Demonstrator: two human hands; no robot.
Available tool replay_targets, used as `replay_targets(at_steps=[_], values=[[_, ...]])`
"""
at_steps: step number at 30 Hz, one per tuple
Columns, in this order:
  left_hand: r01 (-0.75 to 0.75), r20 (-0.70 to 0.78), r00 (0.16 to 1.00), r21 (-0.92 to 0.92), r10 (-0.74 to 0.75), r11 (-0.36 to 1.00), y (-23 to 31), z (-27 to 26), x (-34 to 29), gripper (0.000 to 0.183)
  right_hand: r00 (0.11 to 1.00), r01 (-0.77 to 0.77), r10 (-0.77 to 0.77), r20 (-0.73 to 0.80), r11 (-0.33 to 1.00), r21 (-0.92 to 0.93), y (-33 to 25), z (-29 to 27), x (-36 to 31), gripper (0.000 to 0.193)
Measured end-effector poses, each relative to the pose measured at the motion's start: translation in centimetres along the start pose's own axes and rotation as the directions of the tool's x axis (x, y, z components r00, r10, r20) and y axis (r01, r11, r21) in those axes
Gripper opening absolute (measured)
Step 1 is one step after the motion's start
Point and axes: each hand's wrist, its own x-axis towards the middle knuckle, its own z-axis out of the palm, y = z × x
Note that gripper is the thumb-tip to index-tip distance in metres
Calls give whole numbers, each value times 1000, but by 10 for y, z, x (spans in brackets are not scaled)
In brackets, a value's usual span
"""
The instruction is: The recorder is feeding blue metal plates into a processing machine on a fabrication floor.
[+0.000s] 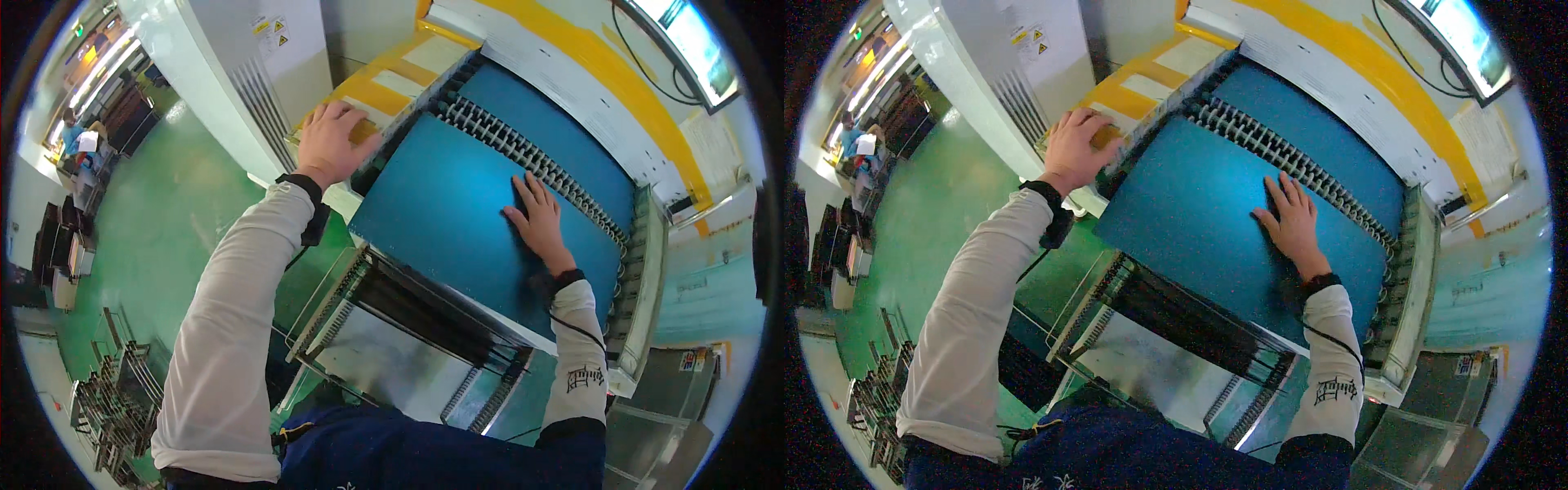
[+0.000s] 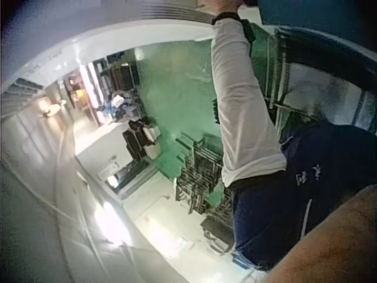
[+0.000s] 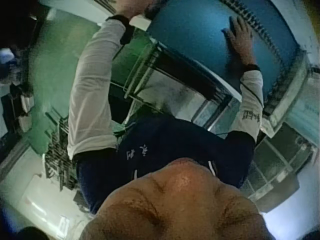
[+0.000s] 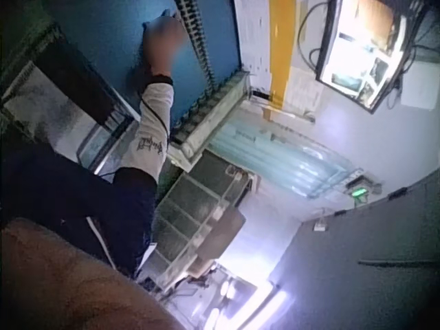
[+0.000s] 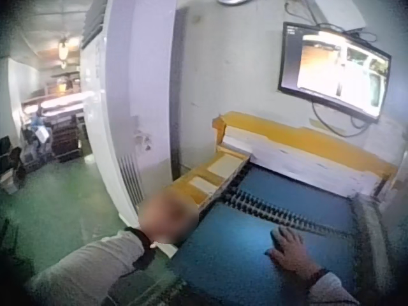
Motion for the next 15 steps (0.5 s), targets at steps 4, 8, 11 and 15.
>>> replay_targets(at_steps=[4, 8, 11, 15], values=[[-10, 16, 1000, 16, 10, 1000, 1, -1, 0, 42, 998, -54, 54, -20, 998, -21, 19, 4, 8, 65], [-19, 6, 1000, 17, 19, 1000, 0, -1, -1, 42, 995, -89, 87, -40, 995, -46, 31, 8, 22, 63], [-2, 20, 1000, 20, 1, 1000, 0, -2, -1, 42, 995, -88, 86, -54, 995, -43, 33, 9, 33, 62], [7, 20, 1000, -5, -7, 1000, 0, 0, -2, 43, 992, -123, 121, -31, 990, -63, 39, 10, 39, 62]])
